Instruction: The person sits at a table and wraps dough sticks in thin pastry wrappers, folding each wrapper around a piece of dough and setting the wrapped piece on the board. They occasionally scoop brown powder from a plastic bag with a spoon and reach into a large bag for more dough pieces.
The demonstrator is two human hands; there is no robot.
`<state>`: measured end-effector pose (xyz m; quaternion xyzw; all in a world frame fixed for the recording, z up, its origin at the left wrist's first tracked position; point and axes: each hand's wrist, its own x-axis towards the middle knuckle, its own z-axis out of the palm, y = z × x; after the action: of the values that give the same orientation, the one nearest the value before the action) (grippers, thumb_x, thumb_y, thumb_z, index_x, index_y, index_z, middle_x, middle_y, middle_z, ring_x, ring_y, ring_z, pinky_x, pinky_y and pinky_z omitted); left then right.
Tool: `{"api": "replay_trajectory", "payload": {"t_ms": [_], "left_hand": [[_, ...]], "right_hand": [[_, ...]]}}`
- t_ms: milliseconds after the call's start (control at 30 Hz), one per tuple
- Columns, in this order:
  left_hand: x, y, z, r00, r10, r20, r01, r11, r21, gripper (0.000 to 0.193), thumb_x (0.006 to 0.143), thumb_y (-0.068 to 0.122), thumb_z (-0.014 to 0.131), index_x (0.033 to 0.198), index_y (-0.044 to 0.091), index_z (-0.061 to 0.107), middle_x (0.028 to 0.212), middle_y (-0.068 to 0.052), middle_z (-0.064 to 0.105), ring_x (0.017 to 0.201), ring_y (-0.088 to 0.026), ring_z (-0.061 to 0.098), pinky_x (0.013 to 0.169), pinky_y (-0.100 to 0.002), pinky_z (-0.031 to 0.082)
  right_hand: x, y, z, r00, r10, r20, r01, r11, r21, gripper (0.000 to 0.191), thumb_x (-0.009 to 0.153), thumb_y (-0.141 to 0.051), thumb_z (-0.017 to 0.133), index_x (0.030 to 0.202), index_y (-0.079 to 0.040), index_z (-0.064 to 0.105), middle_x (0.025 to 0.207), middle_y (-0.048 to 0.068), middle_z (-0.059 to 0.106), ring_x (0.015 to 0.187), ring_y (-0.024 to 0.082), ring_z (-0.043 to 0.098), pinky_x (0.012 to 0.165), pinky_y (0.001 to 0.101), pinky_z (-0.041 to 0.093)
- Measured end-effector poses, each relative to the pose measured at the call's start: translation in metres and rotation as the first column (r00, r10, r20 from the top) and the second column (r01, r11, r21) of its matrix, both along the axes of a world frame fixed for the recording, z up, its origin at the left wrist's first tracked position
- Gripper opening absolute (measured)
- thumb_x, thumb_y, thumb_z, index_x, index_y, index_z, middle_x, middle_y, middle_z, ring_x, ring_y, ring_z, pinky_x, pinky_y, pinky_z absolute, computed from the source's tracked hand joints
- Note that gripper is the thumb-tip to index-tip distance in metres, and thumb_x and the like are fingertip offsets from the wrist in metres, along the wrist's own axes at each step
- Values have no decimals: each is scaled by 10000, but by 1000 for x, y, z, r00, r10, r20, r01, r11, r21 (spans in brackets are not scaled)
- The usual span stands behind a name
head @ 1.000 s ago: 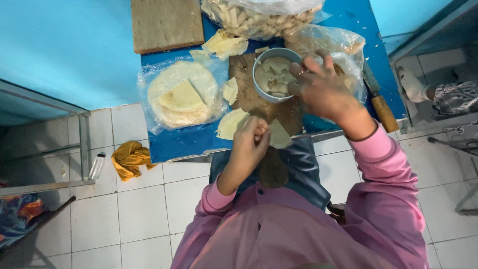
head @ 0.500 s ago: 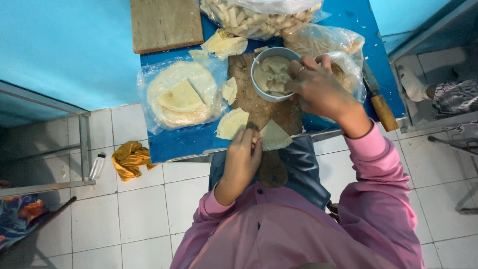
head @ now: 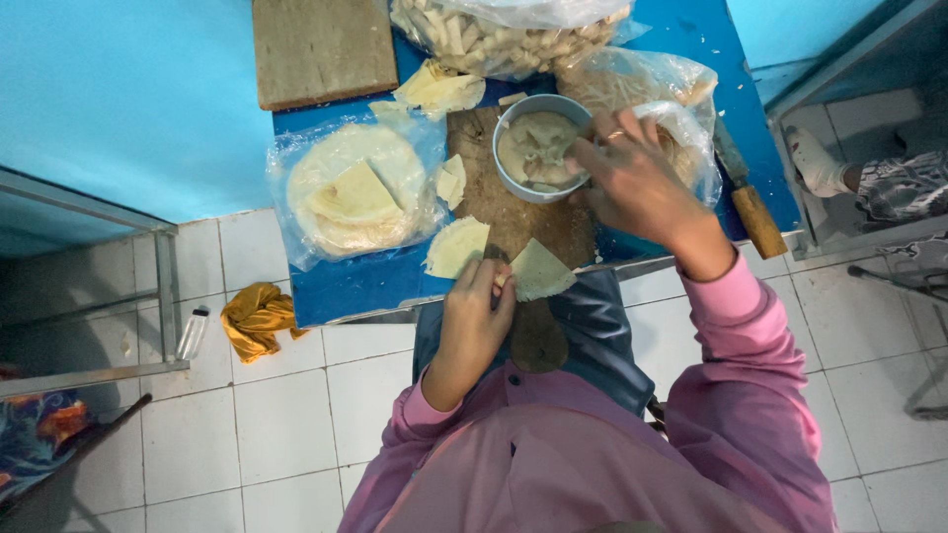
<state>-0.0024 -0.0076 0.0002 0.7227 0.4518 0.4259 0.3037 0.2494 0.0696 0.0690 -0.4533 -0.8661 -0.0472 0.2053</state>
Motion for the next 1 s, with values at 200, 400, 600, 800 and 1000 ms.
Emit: {"api": "replay_trajectory", "payload": {"t_ms": [200, 400, 600, 800, 1000], "left_hand": [[0, -1, 0, 1000, -2, 10, 2, 1000, 9, 101, 915, -3, 690, 988, 6, 621, 885, -144, 586, 710, -275, 627, 648, -383, 512], [0, -2, 1, 1000, 3, 1, -3, 1000, 3, 119, 905, -3, 702, 994, 3, 623, 876, -147, 582, 701, -271, 624, 636, -381, 504], [1, -2, 0, 1000, 11, 4, -11, 1000, -2, 117, 902, -7, 703, 990, 7, 629, 882, -140, 590, 710, -265, 632, 638, -375, 510], [-1, -3, -2, 1000, 8, 7, -8, 1000, 11, 121, 905, -8, 701, 1005, 2, 634, 893, -142, 597, 705, -259, 634, 636, -374, 510], [-1, -3, -3, 1000, 6, 14, -6, 1000, 7, 123, 913, -19, 693, 1021, -6, 636, 897, -144, 592, 716, -262, 632, 650, -372, 519]], "right_hand": [[-11, -58, -11, 941, 136, -310, -156, 987, -42, 406, 803, -179, 857, 1165, -100, 692, 1163, 79, 598, 1152, 319, 565, 1035, 571, 413], [-26, -68, -43, 992, 81, -95, -82, 997, -4, 415, 840, -250, 794, 1237, -152, 728, 1096, 88, 581, 1059, 304, 552, 899, 494, 398], [-27, -70, -53, 996, 21, 92, -35, 988, 148, 398, 879, -346, 777, 1239, -182, 729, 1125, 53, 591, 1095, 258, 568, 866, 468, 386], [-21, -71, -45, 998, -50, -34, 55, 983, 177, 397, 869, -305, 804, 1229, -160, 721, 1125, 79, 620, 1077, 285, 589, 865, 445, 416], [14, -79, -38, 868, -445, -220, 484, 859, 168, 403, 921, -96, 833, 1281, -70, 654, 1051, 92, 698, 998, 329, 629, 876, 455, 490]]}}
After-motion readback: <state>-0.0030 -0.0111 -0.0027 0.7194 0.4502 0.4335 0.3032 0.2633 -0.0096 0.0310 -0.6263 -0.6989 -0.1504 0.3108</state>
